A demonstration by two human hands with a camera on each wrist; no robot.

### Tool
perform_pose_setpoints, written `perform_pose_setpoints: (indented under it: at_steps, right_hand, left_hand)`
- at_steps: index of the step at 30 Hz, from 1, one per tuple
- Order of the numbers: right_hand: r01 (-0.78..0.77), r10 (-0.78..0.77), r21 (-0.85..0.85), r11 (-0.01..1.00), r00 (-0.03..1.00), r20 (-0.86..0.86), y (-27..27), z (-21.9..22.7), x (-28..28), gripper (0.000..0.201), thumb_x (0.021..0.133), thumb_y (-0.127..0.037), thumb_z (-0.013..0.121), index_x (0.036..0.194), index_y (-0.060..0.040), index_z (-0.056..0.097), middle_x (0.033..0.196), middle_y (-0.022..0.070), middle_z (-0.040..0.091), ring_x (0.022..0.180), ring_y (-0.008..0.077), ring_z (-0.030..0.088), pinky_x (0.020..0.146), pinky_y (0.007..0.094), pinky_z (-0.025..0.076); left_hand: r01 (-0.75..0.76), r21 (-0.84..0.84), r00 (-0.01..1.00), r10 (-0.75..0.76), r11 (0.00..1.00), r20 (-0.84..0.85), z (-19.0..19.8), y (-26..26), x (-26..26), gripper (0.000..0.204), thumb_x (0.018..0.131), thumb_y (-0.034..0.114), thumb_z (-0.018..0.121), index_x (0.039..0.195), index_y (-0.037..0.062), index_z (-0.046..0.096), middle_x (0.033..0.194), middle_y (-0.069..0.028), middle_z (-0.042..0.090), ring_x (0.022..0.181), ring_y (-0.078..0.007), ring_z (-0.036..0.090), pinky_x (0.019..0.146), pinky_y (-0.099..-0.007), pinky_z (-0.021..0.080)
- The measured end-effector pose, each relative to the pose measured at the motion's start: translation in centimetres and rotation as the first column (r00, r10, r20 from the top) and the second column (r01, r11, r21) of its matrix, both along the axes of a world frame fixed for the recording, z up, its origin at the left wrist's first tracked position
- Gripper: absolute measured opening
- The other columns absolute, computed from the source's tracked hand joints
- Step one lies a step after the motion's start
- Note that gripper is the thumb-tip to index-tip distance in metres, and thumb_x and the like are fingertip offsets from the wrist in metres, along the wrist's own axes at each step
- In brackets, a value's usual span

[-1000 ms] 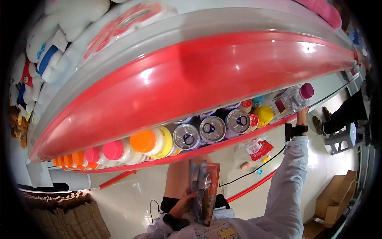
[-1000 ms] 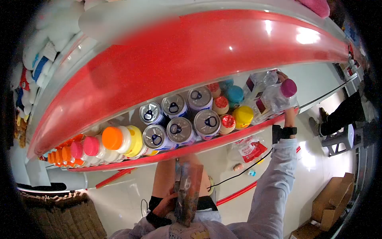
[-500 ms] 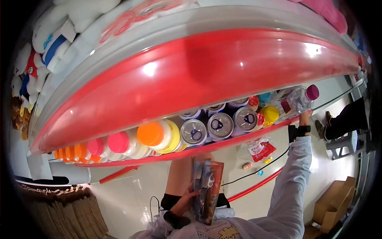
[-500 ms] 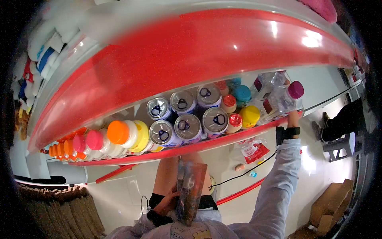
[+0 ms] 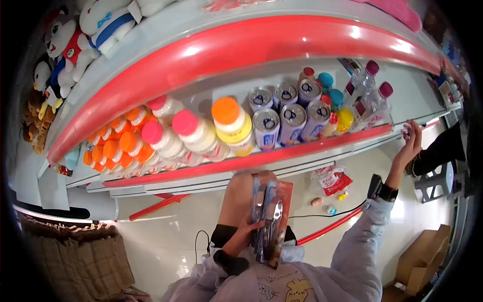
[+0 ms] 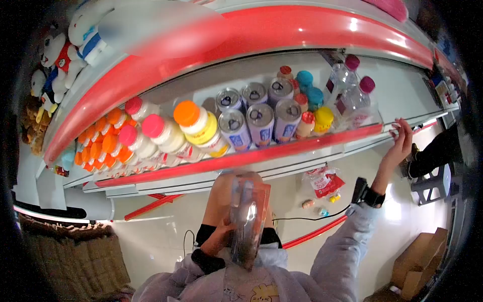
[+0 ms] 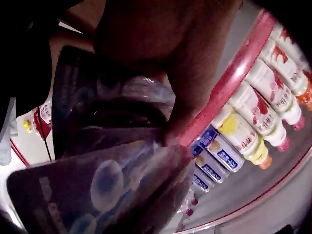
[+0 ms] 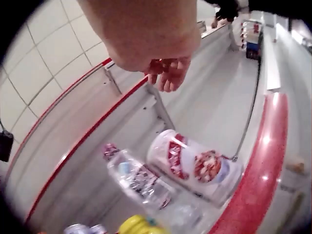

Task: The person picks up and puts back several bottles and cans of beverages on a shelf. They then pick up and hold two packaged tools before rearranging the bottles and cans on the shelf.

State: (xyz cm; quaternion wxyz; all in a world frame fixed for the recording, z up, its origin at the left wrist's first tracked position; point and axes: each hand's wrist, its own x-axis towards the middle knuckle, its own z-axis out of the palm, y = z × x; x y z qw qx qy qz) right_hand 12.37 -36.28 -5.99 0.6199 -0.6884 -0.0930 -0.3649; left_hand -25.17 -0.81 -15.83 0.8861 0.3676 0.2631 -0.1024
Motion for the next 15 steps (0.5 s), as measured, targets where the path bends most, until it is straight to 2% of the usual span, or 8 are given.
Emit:
perform_pose_setpoints:
  at_steps: [1, 3, 5, 7, 9, 11, 14, 15]
  right_hand:
    - [0.083, -0.082, 0.018, 0.996, 0.996, -0.027, 0.0, -0.4, -2.3, 0.028, 0.097, -0.016, 0.043, 0.113, -0.0024, 0.061, 0.101, 0.0068, 0.065, 0.086, 0.0139, 0.060, 0.071, 0.0253, 0.046]
    - [-0.037, 0.037, -0.028, 0.999, 0.999, -0.021, 1.5, -1.6, -7.3, 0.028, 0.098, -0.022, 0.044, 0.110, -0.0038, 0.062, 0.089, 0.0031, 0.063, 0.073, 0.0117, 0.057, 0.064, 0.0245, 0.043]
    - [-0.293, 0.283, -0.012, 0.956, 0.932, -0.225, 5.3, -2.7, -12.7, 0.029, 0.098, -0.025, 0.045, 0.108, -0.0037, 0.062, 0.085, 0.0031, 0.062, 0.070, 0.0115, 0.057, 0.061, 0.0249, 0.044]
    - [-0.617, 0.547, -0.010, 0.787, 0.705, -0.451, 9.4, -3.4, -17.8, 0.034, 0.098, -0.032, 0.046, 0.109, -0.0024, 0.060, 0.083, 0.0037, 0.062, 0.070, 0.0109, 0.058, 0.059, 0.0243, 0.045]
    - [-0.796, 0.596, 0.141, 0.589, 0.310, -0.741, 13.2, -1.5, -22.6, 0.035, 0.098, -0.034, 0.048, 0.110, -0.0023, 0.060, 0.083, 0.0044, 0.063, 0.069, 0.0114, 0.059, 0.058, 0.0250, 0.046]
    - [-0.855, 0.686, 0.171, 0.490, 0.257, -0.680, 15.3, -1.3, -25.4, 0.036, 0.095, -0.035, 0.054, 0.108, -0.0015, 0.057, 0.082, 0.0061, 0.062, 0.067, 0.0130, 0.059, 0.058, 0.0273, 0.047]
    - [-0.856, 0.560, -0.122, 0.502, 0.429, -0.709, 17.1, -0.8, -28.3, 0.039, 0.090, -0.035, 0.063, 0.107, -0.0009, 0.052, 0.081, 0.0078, 0.062, 0.068, 0.0148, 0.060, 0.058, 0.0292, 0.047]
    - [-0.851, 0.578, -0.105, 0.514, 0.434, -0.691, 17.4, -0.9, -28.5, 0.041, 0.089, -0.035, 0.064, 0.108, -0.0009, 0.052, 0.082, 0.0086, 0.062, 0.068, 0.0153, 0.061, 0.058, 0.0291, 0.047]
  left_hand:
    - [-0.016, 0.017, 1.000, 0.016, 1.000, 0.020, 0.3, 0.0, -0.3, 0.064, 0.082, 0.012, 0.071, 0.135, 0.0046, 0.038, 0.113, -0.0068, 0.059, 0.102, -0.0185, 0.059, 0.088, -0.0316, 0.049]
    - [-0.014, 0.012, 0.999, 0.013, 1.000, 0.047, 0.0, 0.0, -0.8, 0.065, 0.081, 0.009, 0.070, 0.137, 0.0062, 0.036, 0.112, -0.0074, 0.058, 0.096, -0.0176, 0.061, 0.076, -0.0310, 0.054]
    - [-0.090, 0.066, 0.992, 0.083, 0.994, 0.090, 0.6, -0.4, -0.5, 0.064, 0.082, 0.008, 0.069, 0.136, 0.0069, 0.036, 0.110, -0.0077, 0.059, 0.090, -0.0174, 0.063, 0.067, -0.0313, 0.057]
    - [-0.057, 0.050, 0.992, 0.051, 0.997, 0.116, 3.6, -0.3, -0.2, 0.060, 0.082, 0.006, 0.068, 0.134, 0.0061, 0.037, 0.106, -0.0072, 0.059, 0.086, -0.0167, 0.063, 0.057, -0.0308, 0.058]
    - [-0.064, 0.060, 0.988, 0.055, 0.996, 0.141, 4.3, -0.5, -0.1, 0.057, 0.083, 0.005, 0.067, 0.133, 0.0054, 0.039, 0.104, -0.0070, 0.059, 0.086, -0.0165, 0.063, 0.057, -0.0306, 0.058]
    - [-0.109, 0.018, 0.982, 0.105, 0.994, 0.159, 4.4, -0.8, -0.1, 0.053, 0.083, 0.004, 0.067, 0.130, 0.0045, 0.042, 0.107, -0.0064, 0.059, 0.094, -0.0157, 0.061, 0.072, -0.0296, 0.055]
    - [-0.201, 0.013, 0.957, 0.193, 0.980, 0.217, 2.8, -1.3, -0.1, 0.050, 0.084, 0.004, 0.068, 0.128, 0.0051, 0.044, 0.112, -0.0041, 0.060, 0.101, -0.0151, 0.058, 0.090, -0.0295, 0.046]
    - [-0.206, 0.012, 0.956, 0.198, 0.979, 0.218, 2.9, -1.2, -0.2, 0.050, 0.084, 0.004, 0.068, 0.128, 0.0052, 0.044, 0.112, -0.0039, 0.059, 0.102, -0.0151, 0.058, 0.089, -0.0296, 0.046]
